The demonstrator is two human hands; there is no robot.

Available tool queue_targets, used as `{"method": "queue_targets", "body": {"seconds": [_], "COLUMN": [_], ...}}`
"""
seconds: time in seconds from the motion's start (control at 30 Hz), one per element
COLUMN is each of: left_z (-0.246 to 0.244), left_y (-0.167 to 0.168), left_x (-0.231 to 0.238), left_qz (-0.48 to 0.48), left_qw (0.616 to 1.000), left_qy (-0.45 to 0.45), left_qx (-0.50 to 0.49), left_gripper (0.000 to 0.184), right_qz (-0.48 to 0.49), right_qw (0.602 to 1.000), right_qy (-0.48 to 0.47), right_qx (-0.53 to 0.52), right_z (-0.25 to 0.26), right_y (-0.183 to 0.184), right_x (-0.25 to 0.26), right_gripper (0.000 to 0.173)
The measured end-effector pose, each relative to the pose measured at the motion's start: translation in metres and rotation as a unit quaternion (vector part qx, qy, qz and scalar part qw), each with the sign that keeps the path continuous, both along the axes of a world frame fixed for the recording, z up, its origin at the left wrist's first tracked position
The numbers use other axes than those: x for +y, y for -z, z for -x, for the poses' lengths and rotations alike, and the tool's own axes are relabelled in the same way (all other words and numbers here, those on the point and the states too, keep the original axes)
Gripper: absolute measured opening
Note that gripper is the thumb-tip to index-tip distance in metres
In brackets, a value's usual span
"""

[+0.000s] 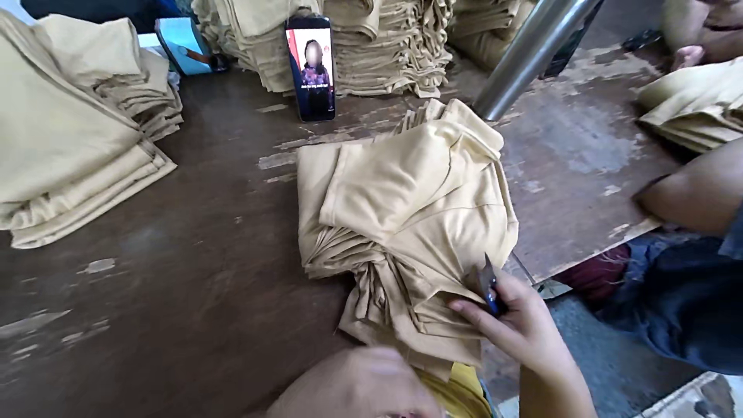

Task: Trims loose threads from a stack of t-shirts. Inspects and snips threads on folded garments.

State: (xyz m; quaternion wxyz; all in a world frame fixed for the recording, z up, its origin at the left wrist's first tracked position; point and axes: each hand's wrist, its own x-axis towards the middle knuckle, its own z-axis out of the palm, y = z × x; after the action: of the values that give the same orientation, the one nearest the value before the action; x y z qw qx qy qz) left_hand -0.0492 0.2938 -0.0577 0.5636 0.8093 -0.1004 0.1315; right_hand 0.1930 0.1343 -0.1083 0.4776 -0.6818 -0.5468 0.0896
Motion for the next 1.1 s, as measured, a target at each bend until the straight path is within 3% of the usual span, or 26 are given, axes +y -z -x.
{"method": "queue_targets", "body": {"seconds": [0.1, 0.2, 0.3, 0.37, 0.43, 0.47, 0.53, 0.63, 0.7, 0.73, 0.8, 0.87, 0.9, 0.97, 1.03, 1.1], "left_z": [-0.025, -0.045, -0.025, 0.005, 0.02, 0.02, 0.009, -0.036, -0.061, -0.068, -0.074, -0.072, -0.068, -0.059, -0.053, -0.053], "left_y": [0.013, 0.03, 0.023, 0.005, -0.01, -0.015, -0.016, 0.001, 0.013, 0.015, 0.013, 0.001, -0.004, -0.006, -0.001, 0.006], "left_x": [-0.008, -0.013, -0.005, 0.007, 0.019, 0.02, 0.012, -0.002, -0.002, 0.0, 0.005, 0.014, 0.018, 0.02, 0.014, 0.008], "left_qz": [-0.052, -0.12, -0.139, -0.157, -0.145, -0.134, -0.138, -0.229, -0.216, -0.15, 0.113, 0.326, 0.353, 0.312, 0.226, 0.102], "left_qw": [0.96, 0.923, 0.952, 0.981, 0.984, 0.985, 0.984, 0.915, 0.906, 0.922, 0.937, 0.891, 0.875, 0.882, 0.915, 0.955], "left_qy": [-0.272, -0.365, -0.272, -0.11, 0.029, 0.031, -0.097, -0.331, -0.364, -0.355, -0.309, -0.278, -0.283, -0.293, -0.281, -0.233], "left_qx": [-0.047, -0.031, -0.027, 0.033, 0.098, 0.102, 0.059, 0.029, 0.005, -0.028, -0.113, -0.151, -0.172, -0.196, -0.182, -0.151], "left_gripper": [0.041, 0.037, 0.016, 0.021, 0.025, 0.029, 0.035, 0.041, 0.031, 0.035, 0.038, 0.044, 0.048, 0.048, 0.036, 0.027], "right_qz": [-0.005, -0.015, -0.035, -0.054, -0.075, -0.087, -0.115, -0.158, -0.178, -0.187, -0.191, -0.166, -0.144, -0.09, -0.039, -0.021], "right_qw": [1.0, 1.0, 0.999, 0.998, 0.993, 0.989, 0.984, 0.983, 0.98, 0.977, 0.974, 0.979, 0.983, 0.991, 0.996, 0.995], "right_qy": [-0.003, -0.006, -0.016, -0.033, -0.066, -0.084, -0.089, -0.041, -0.029, -0.035, -0.049, -0.059, -0.061, -0.066, -0.078, -0.093], "right_qx": [-0.003, -0.007, -0.005, 0.023, 0.064, 0.086, 0.106, 0.088, 0.089, 0.099, 0.112, 0.104, 0.098, 0.076, 0.036, 0.01], "right_z": [0.001, 0.003, 0.003, 0.005, 0.006, 0.006, 0.006, 0.005, 0.009, 0.012, 0.016, 0.015, 0.013, 0.007, 0.003, 0.001], "right_y": [0.002, 0.004, 0.007, 0.007, 0.005, 0.003, -0.003, -0.012, -0.02, -0.023, -0.023, -0.016, -0.01, 0.003, 0.01, 0.013], "right_x": [0.002, 0.002, -0.003, -0.009, -0.013, -0.013, -0.01, 0.0, 0.002, 0.003, 0.001, -0.001, -0.003, -0.007, -0.013, -0.016], "right_gripper": [0.032, 0.032, 0.031, 0.028, 0.024, 0.024, 0.018, 0.014, 0.012, 0.012, 0.013, 0.014, 0.017, 0.028, 0.039, 0.038]}}
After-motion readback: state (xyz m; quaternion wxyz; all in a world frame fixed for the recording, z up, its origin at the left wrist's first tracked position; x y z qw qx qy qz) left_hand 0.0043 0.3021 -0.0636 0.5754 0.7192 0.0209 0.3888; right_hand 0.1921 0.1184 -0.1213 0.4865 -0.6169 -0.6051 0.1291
